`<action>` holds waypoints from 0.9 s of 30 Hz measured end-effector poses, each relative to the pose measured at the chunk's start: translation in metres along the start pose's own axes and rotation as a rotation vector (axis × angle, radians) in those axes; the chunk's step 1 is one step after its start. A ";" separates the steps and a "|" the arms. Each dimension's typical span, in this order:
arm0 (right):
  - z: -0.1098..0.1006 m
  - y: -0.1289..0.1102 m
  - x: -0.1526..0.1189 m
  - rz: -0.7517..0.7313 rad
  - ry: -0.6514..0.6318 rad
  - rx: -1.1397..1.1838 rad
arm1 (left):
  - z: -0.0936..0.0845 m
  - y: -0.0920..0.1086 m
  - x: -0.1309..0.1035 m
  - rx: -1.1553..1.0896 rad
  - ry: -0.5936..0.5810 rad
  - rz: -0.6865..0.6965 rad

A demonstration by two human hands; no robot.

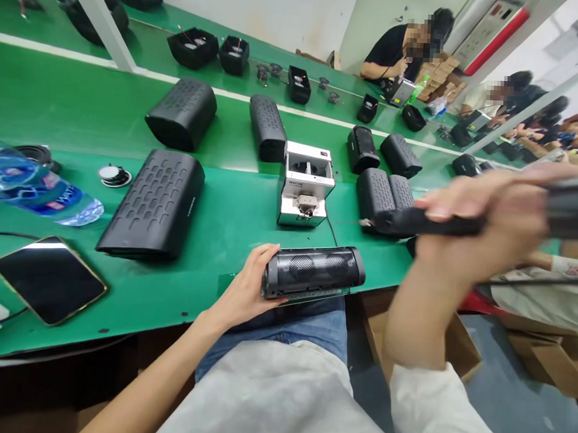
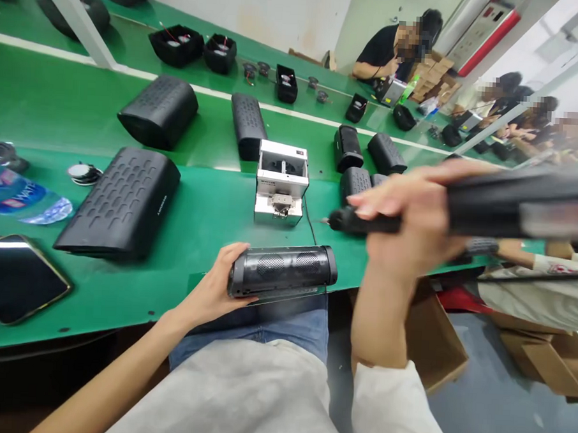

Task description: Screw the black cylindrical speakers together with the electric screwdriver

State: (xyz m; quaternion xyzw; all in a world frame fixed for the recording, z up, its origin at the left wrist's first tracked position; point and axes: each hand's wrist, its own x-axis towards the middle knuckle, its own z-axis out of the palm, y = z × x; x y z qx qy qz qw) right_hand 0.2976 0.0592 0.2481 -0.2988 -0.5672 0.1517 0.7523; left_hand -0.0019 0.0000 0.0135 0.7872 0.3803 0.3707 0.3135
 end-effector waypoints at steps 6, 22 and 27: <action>0.111 0.065 0.003 -0.063 -0.047 0.040 | 0.008 -0.006 -0.006 -0.055 -0.026 -0.112; 0.108 0.053 0.000 0.107 -0.055 -0.004 | 0.008 -0.008 -0.001 -0.082 -0.045 -0.101; 0.125 -0.009 -0.015 0.205 -0.011 0.138 | 0.008 -0.009 0.000 -0.078 -0.039 -0.066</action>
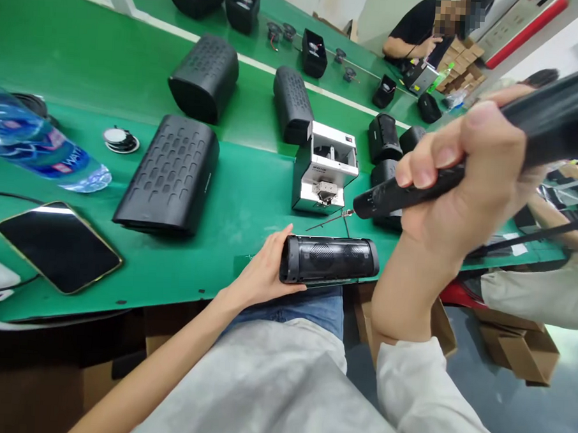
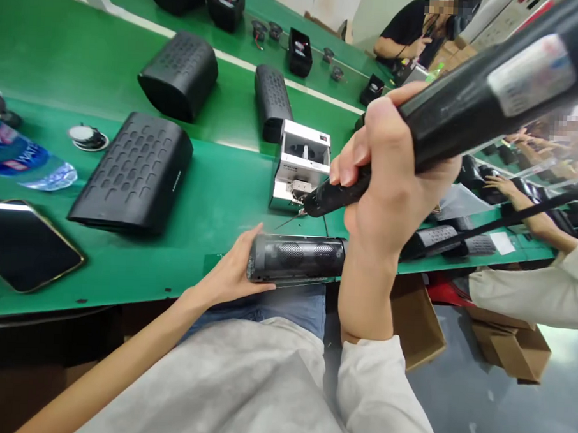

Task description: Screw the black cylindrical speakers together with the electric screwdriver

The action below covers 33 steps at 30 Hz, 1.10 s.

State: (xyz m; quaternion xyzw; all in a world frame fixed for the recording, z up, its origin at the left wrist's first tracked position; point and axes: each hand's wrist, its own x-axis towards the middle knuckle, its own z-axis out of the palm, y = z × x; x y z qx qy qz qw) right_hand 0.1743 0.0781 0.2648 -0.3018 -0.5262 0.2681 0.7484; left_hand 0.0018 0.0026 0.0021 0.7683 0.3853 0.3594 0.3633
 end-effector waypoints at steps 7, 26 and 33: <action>0.023 -0.015 -0.021 -0.049 -0.110 -0.003 | 0.002 -0.001 -0.001 -0.024 0.026 0.010; 0.007 0.050 -0.058 0.256 -0.388 0.161 | 0.001 0.006 0.001 -0.163 0.055 -0.031; 0.006 0.051 -0.057 0.254 -0.370 0.148 | 0.000 0.006 0.002 -0.162 0.046 -0.037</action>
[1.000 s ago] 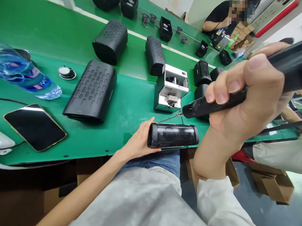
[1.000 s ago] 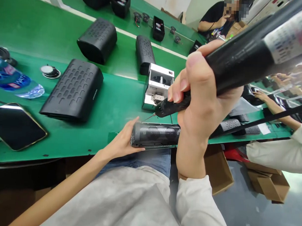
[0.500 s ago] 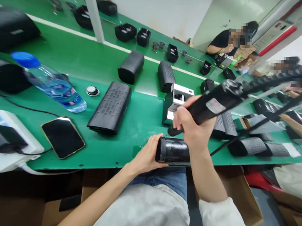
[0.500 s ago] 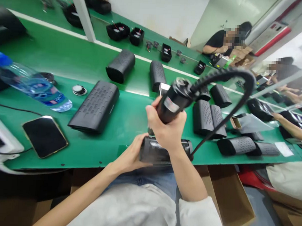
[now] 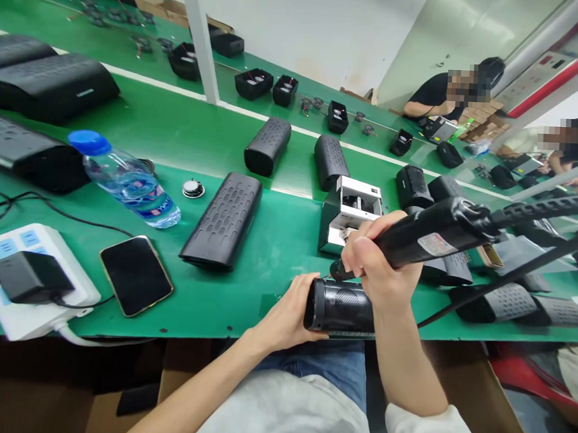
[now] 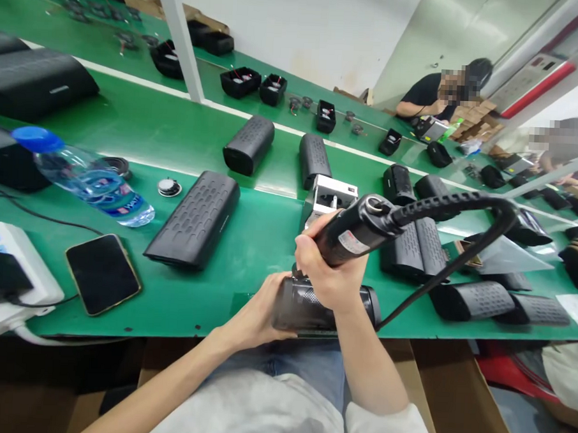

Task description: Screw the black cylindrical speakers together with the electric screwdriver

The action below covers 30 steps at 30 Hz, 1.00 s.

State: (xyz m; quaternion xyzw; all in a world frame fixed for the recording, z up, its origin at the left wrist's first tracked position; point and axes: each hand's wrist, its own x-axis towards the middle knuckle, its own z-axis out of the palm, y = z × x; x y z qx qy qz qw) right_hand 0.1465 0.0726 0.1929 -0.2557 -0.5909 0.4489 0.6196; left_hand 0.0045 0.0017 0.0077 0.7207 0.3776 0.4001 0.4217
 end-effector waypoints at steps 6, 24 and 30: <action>-0.002 -0.005 0.002 0.021 0.017 -0.025 | 0.000 -0.001 -0.001 0.082 0.006 0.029; -0.070 0.011 0.089 -0.259 0.323 -0.380 | -0.003 -0.001 -0.001 0.185 -0.043 -0.016; -0.070 0.016 0.086 -0.242 0.292 -0.424 | -0.003 0.000 -0.001 0.184 -0.041 -0.018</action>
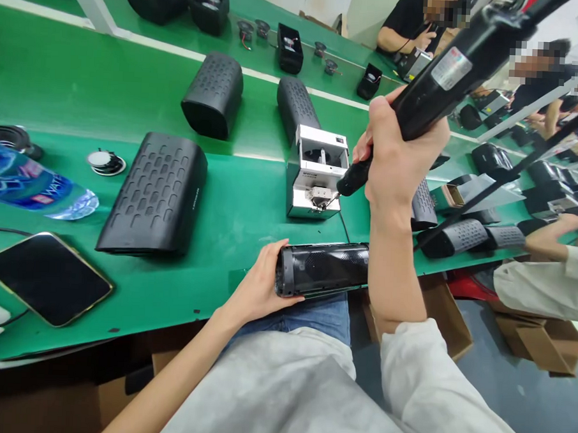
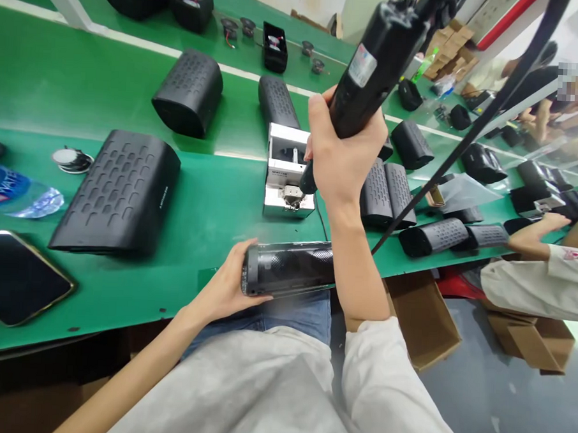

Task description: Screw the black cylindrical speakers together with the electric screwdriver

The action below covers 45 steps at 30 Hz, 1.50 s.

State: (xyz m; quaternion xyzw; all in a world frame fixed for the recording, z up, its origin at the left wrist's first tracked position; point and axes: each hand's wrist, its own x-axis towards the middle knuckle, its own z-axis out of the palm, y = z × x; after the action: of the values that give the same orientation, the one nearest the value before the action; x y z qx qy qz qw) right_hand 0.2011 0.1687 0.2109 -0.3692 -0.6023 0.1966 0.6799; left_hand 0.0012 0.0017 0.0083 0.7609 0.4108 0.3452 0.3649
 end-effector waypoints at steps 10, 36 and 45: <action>0.005 -0.023 -0.005 -0.205 0.106 0.045 | -0.002 0.000 0.001 -0.008 -0.017 -0.008; -0.004 -0.087 -0.030 0.041 -0.020 0.237 | -0.002 0.001 0.001 -0.011 -0.017 0.015; 0.000 -0.070 -0.051 0.065 -0.170 0.299 | 0.000 0.000 0.001 -0.018 -0.002 0.029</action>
State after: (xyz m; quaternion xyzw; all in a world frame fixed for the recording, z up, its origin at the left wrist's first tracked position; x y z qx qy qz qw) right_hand 0.1788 0.0869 0.2286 -0.2652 -0.6096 0.3363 0.6671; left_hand 0.0014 0.0026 0.0081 0.7638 0.3962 0.3532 0.3673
